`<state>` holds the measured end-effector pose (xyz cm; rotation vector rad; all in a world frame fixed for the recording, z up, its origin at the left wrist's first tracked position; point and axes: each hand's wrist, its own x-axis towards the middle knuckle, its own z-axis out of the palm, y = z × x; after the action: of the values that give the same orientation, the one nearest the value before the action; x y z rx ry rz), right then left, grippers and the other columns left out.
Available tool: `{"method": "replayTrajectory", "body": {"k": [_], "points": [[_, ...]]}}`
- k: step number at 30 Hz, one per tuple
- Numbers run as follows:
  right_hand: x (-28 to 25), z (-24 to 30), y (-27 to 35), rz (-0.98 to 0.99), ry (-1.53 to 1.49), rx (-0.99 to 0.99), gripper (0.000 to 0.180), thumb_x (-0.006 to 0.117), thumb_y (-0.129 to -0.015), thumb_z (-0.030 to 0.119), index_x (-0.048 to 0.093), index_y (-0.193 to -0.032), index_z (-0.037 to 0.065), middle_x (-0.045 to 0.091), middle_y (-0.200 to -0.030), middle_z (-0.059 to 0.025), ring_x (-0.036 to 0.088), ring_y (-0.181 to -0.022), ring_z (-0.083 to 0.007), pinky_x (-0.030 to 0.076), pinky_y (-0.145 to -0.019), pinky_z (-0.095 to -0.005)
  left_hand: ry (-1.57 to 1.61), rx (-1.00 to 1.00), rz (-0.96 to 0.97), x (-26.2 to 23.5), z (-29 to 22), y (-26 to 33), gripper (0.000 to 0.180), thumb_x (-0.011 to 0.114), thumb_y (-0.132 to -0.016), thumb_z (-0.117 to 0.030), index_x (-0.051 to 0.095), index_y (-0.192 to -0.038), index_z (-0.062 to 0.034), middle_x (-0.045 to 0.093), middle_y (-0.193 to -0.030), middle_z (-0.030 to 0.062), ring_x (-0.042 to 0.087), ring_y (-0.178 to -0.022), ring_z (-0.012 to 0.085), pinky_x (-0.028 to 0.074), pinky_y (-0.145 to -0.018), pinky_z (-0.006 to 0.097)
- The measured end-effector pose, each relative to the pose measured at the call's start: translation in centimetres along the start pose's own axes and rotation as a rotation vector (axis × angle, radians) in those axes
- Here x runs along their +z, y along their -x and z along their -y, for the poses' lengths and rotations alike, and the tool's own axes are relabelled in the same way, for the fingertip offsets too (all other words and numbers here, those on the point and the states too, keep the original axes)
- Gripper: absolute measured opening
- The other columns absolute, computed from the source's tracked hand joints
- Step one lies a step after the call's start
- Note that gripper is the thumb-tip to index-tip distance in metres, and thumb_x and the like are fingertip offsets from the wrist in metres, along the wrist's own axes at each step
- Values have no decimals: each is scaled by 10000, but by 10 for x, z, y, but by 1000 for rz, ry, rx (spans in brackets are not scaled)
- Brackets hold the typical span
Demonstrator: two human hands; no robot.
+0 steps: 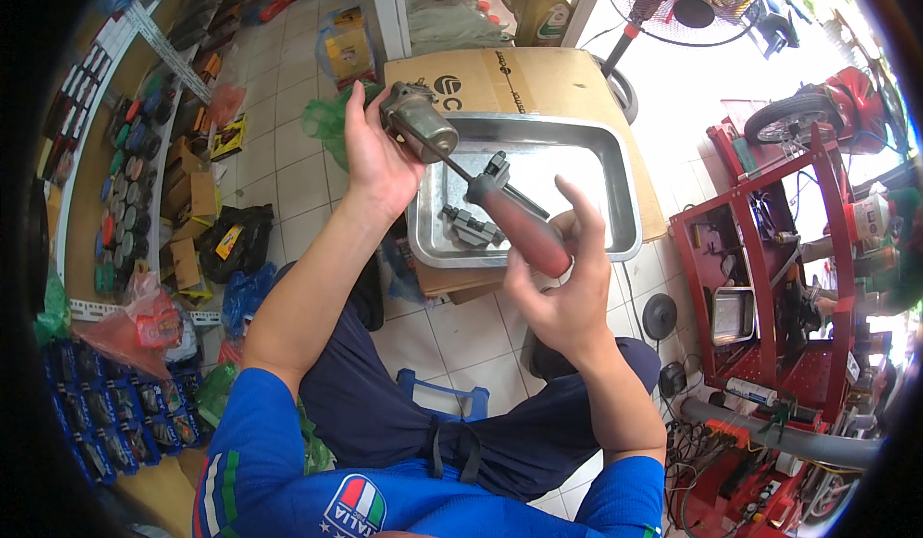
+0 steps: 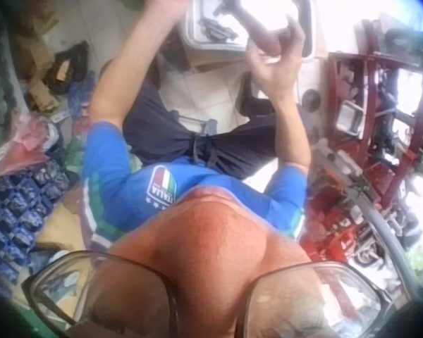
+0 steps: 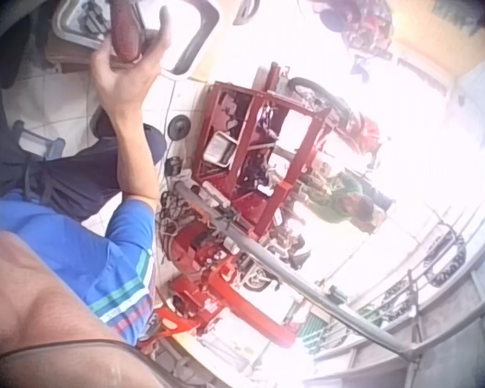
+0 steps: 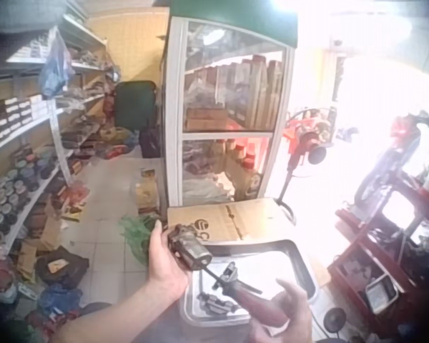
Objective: The person is cleaning a metal motorcycle component by scraping residue with a screwdriver, wiping it with a cloth, and turning it over while holding it over a metal tray.
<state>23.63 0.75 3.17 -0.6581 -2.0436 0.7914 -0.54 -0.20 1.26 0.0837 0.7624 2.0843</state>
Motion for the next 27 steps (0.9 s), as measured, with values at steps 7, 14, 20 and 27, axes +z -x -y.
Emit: {"method": "replayTrajectory", "body": {"k": [7, 14, 20, 27], "points": [[-7, -3, 7, 138, -128, 207, 558, 638, -967, 187, 436, -1451, -3, 601, -796, -128, 556, -676, -172, 474, -702, -271, -4, -8, -13, 1, 3, -2, 567, 446, -1015, -603, 472, -1314, -122, 553, -1243, 75, 573, -1156, 223, 515, -971, 449], [5, -8, 2, 32, -15, -121, 701, 708, -927, 234, 367, -1489, -7, 623, -816, -90, 568, -680, -140, 465, -698, -253, -8, -6, 11, -1, 1, -2, 661, 465, -987, -637, 448, -1408, -128, 550, -1291, 112, 558, -1187, 267, 473, -1016, 484], [-3, -10, 8, 164, -156, 150, 703, 648, -934, 233, 327, -1509, -14, 637, -782, -42, 510, -626, -100, 422, -628, -240, 5, -14, -2, 3, 3, 1, 589, 462, -1005, -608, 467, -1337, -122, 564, -1240, 86, 570, -1162, 235, 495, -996, 452], [6, -9, 1, 33, -88, -45, 836, 769, -828, 46, 312, -1528, 30, 522, -927, -47, 517, -736, -82, 447, -642, -230, -22, 28, -5, -2, -1, -3, 677, 464, -989, -631, 428, -1431, -120, 557, -1288, 108, 555, -1196, 263, 477, -1008, 493]]}}
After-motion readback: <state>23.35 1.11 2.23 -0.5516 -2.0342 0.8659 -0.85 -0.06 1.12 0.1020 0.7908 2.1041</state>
